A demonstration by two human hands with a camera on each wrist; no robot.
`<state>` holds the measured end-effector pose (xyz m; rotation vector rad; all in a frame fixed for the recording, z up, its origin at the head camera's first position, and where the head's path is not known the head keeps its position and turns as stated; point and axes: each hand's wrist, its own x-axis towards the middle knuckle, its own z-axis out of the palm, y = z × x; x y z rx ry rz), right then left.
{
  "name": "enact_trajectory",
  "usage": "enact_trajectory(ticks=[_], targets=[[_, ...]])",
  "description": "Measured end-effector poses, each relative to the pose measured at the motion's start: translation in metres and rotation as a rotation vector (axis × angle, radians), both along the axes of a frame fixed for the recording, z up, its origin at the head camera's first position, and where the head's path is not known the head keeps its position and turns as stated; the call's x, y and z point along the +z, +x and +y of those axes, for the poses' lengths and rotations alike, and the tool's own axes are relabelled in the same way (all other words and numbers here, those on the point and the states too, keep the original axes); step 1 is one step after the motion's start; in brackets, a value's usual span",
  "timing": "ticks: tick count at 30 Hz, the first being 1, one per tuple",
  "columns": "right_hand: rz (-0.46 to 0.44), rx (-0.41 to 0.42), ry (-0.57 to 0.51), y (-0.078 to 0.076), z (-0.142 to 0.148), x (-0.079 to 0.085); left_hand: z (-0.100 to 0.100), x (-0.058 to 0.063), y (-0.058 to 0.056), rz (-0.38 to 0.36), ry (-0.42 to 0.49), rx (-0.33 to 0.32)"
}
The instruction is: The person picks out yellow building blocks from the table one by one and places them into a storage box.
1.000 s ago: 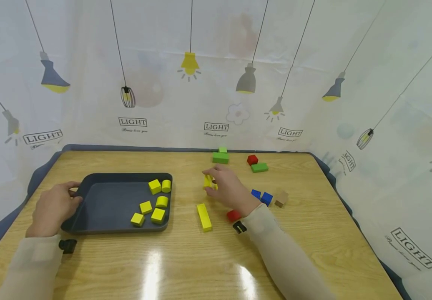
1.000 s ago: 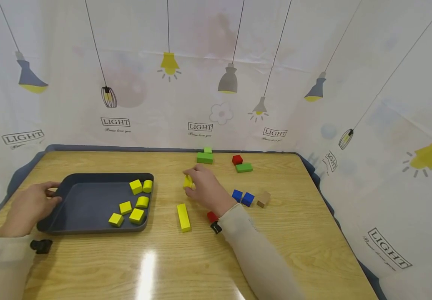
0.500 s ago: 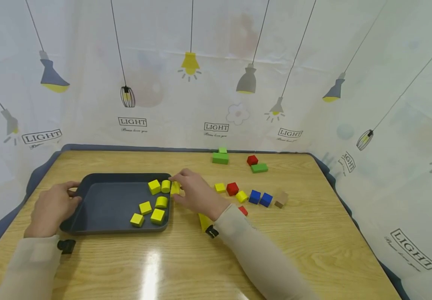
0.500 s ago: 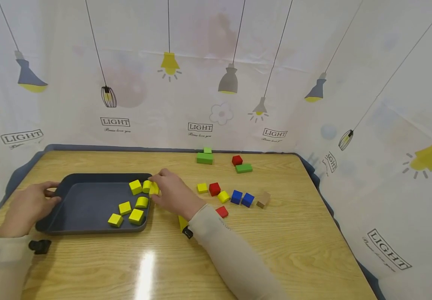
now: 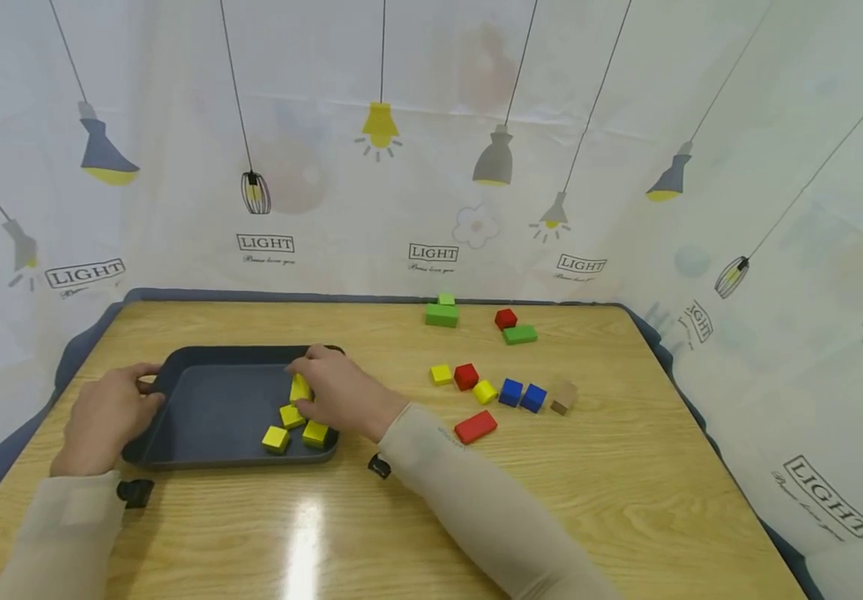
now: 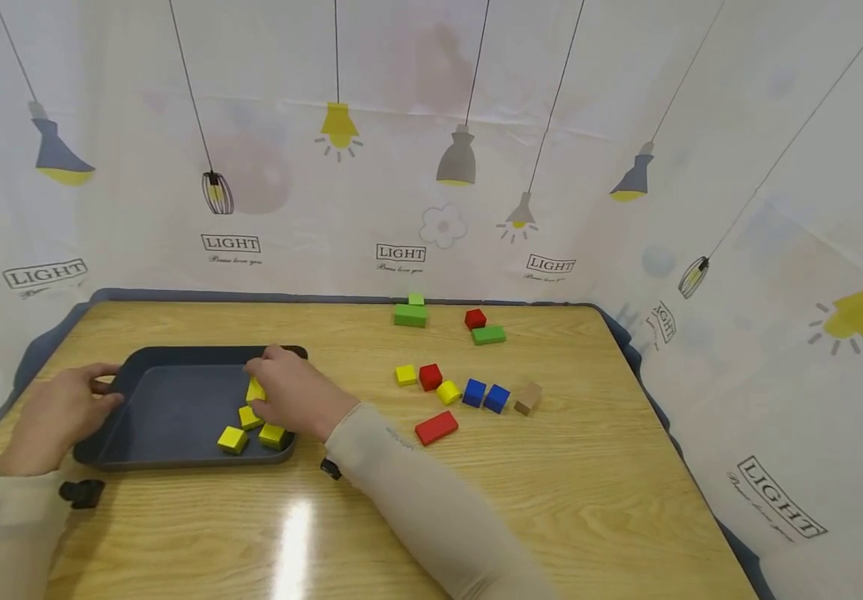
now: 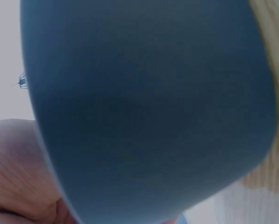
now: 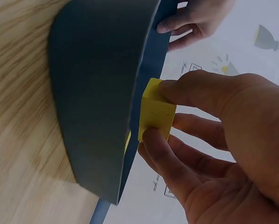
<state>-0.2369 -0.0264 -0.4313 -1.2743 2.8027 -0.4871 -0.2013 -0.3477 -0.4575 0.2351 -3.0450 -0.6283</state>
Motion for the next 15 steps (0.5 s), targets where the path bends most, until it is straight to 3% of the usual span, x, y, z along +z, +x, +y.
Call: enact_trajectory(ticks=[15], targets=[[-0.003,0.089,0.154,0.004,-0.041,0.001,-0.001,-0.002,0.000,0.026,-0.011,-0.023]])
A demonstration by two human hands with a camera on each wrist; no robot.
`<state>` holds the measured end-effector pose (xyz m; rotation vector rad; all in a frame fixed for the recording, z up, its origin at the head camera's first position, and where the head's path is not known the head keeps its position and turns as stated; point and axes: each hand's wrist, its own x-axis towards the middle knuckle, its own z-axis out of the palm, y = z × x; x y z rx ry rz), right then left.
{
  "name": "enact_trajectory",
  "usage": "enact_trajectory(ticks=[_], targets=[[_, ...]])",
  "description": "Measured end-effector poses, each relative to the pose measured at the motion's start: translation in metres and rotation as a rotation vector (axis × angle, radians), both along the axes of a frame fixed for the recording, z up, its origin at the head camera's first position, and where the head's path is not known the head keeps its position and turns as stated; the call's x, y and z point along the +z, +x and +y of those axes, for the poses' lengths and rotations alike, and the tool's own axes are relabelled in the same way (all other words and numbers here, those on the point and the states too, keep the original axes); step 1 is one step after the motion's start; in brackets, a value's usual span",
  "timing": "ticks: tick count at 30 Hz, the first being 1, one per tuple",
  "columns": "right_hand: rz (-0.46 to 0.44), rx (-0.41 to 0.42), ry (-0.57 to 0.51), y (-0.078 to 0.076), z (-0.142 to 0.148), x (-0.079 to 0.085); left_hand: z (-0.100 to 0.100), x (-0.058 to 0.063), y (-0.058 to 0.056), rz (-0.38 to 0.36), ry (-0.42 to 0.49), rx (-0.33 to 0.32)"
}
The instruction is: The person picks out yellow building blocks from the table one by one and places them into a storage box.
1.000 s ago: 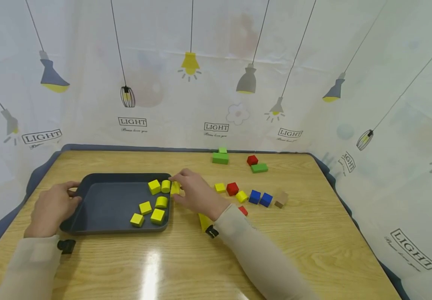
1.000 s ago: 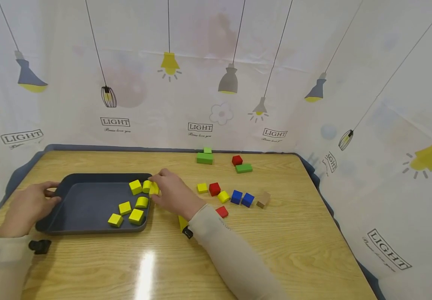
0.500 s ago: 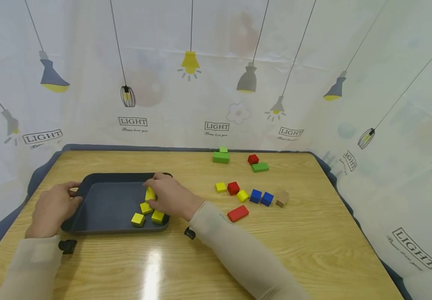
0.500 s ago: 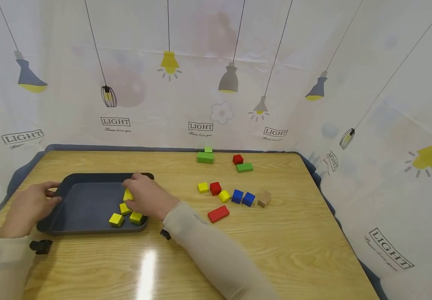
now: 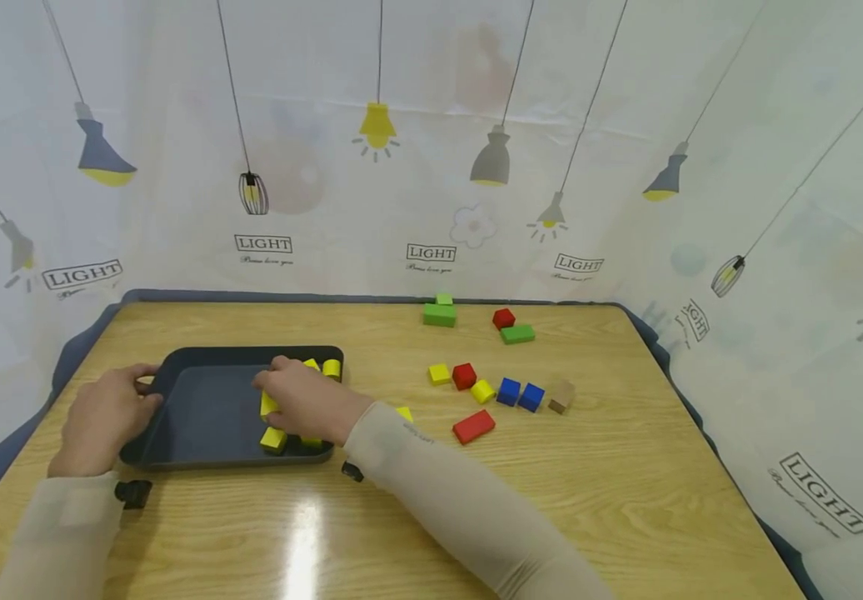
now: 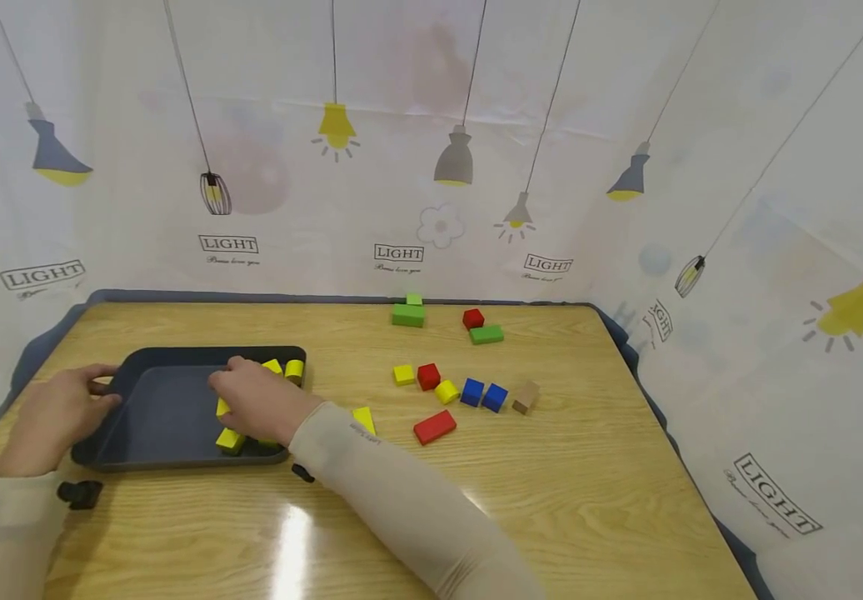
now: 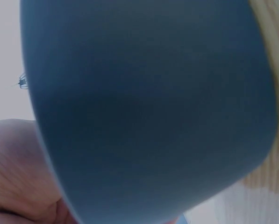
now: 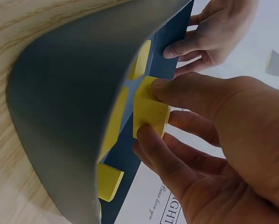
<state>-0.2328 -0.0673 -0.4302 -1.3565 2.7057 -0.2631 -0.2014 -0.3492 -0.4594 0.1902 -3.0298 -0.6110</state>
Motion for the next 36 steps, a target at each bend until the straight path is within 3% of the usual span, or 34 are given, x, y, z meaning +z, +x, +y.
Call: enact_trajectory(ticks=[16,27,36], targets=[[0.025,-0.012,-0.017,0.001,0.012,-0.004,0.005,0.006,0.001,-0.024,0.008,0.011],[0.049,-0.032,-0.132,0.001,0.047,-0.011,0.005,0.005,0.003,-0.036,0.016,0.020],[-0.003,-0.177,-0.201,-0.001,0.077,-0.007,0.005,0.005,0.003,-0.029,0.020,0.028]])
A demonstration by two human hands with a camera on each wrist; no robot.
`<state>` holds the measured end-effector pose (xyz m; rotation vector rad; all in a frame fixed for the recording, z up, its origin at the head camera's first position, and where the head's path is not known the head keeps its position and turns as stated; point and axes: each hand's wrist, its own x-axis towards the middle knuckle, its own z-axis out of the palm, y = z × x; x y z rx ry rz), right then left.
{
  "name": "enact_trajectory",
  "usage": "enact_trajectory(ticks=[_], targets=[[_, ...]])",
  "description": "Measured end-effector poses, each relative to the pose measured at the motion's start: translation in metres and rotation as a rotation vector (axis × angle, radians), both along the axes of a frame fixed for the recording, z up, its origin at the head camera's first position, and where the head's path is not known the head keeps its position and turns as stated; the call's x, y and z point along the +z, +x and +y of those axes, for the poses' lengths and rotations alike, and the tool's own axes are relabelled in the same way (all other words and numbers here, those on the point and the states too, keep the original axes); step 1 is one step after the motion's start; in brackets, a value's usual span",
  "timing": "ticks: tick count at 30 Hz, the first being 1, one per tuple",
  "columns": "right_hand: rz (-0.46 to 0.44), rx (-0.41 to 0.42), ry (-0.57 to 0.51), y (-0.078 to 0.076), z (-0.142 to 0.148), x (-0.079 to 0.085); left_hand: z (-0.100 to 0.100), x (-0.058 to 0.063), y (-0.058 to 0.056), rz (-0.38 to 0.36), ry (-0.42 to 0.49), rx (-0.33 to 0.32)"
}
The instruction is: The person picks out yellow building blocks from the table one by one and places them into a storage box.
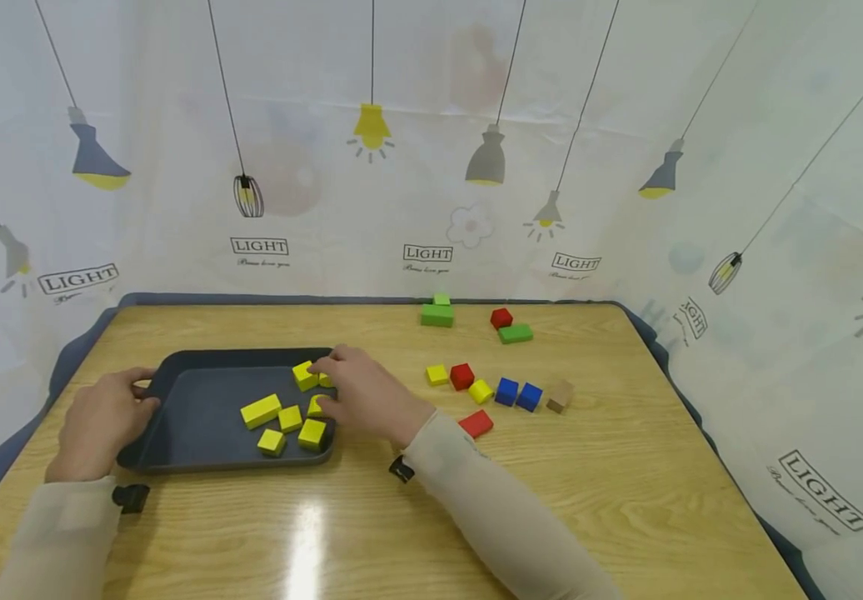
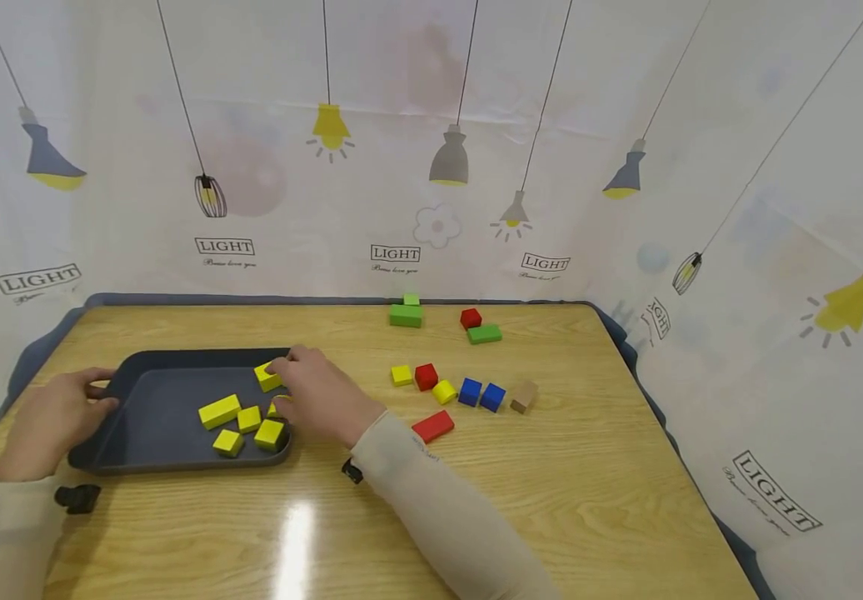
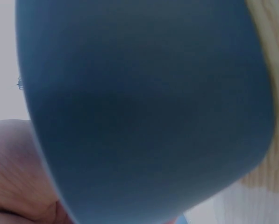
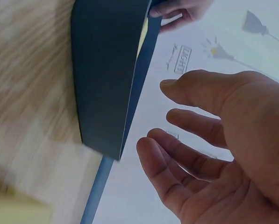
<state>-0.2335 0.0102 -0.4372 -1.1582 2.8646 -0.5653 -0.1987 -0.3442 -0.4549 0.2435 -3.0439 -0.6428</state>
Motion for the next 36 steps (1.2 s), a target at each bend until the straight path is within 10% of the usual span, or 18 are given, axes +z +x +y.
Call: enact_trajectory(ticks=[36], targets=[[-0.067,-0.298,0.084,-0.027,0.111,-0.013,-0.001,-0.002,-0.002,0.007,-0.033,-0.019]])
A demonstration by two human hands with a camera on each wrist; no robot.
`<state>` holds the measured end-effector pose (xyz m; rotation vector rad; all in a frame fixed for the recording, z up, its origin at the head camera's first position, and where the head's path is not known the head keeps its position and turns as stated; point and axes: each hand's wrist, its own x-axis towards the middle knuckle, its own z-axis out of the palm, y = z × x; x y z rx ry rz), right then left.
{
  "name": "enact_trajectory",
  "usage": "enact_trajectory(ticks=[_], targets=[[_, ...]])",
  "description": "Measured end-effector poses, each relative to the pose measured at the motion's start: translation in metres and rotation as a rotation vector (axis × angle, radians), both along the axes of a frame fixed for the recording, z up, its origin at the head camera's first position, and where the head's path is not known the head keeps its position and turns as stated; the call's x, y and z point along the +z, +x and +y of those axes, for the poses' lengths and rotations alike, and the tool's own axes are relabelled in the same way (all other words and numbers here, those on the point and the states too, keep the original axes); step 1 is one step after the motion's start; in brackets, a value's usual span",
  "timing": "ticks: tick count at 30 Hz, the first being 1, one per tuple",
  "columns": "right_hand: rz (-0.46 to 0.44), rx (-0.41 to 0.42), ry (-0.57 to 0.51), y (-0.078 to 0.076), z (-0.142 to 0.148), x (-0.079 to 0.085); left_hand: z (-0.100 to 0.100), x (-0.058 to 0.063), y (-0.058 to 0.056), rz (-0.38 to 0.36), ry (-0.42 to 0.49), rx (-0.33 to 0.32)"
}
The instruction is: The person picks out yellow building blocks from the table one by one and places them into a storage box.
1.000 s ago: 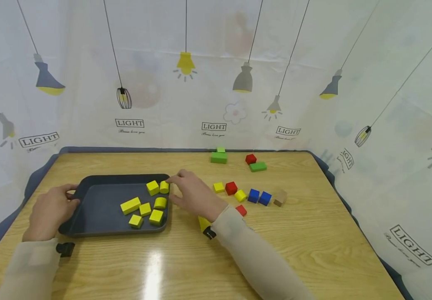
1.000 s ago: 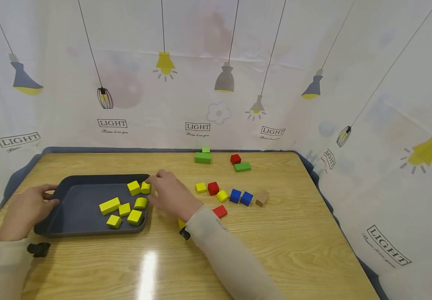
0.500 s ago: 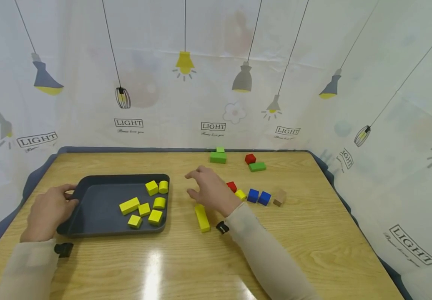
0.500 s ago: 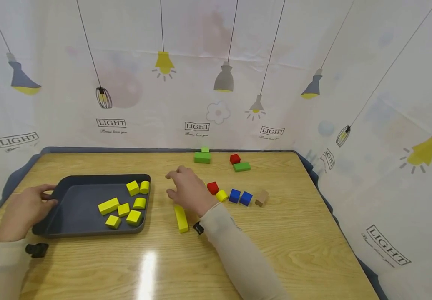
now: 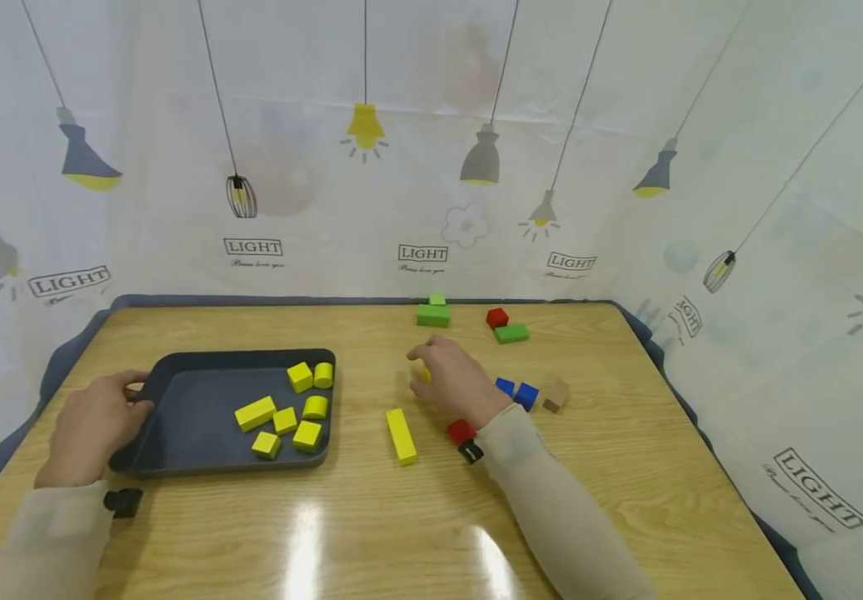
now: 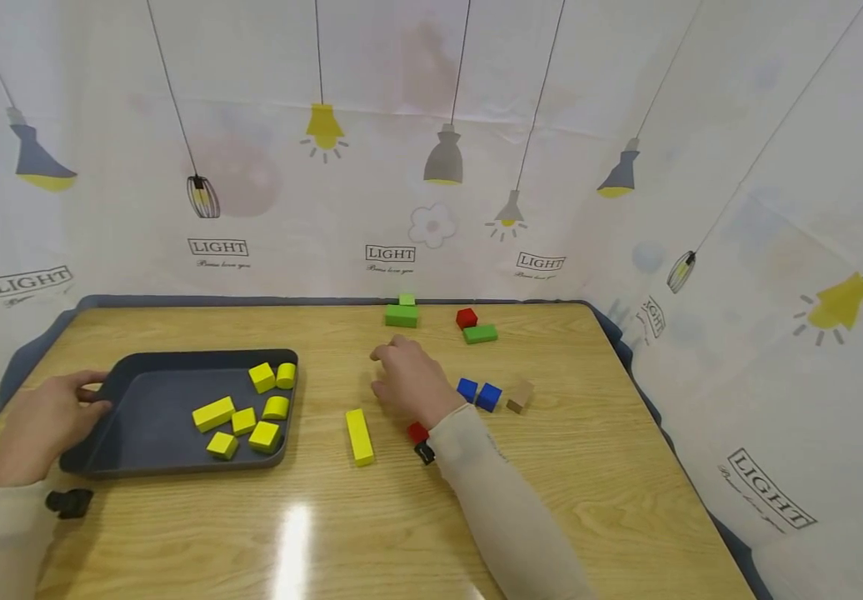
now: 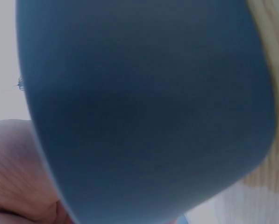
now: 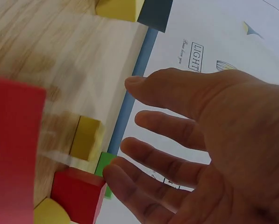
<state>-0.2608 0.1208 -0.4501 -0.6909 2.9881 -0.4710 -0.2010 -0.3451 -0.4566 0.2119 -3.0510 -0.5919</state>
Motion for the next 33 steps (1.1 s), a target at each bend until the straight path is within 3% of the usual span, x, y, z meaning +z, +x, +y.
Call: enact_trajectory(ticks=[19,33], targets=[[-0.085,0.012,0.046,-0.002,0.010,-0.013,0.001,0.002,0.001,-0.001,0.000,0.004],[-0.084,0.002,0.021,-0.003,0.010,-0.017,-0.001,-0.001,-0.001,-0.003,0.005,-0.004]])
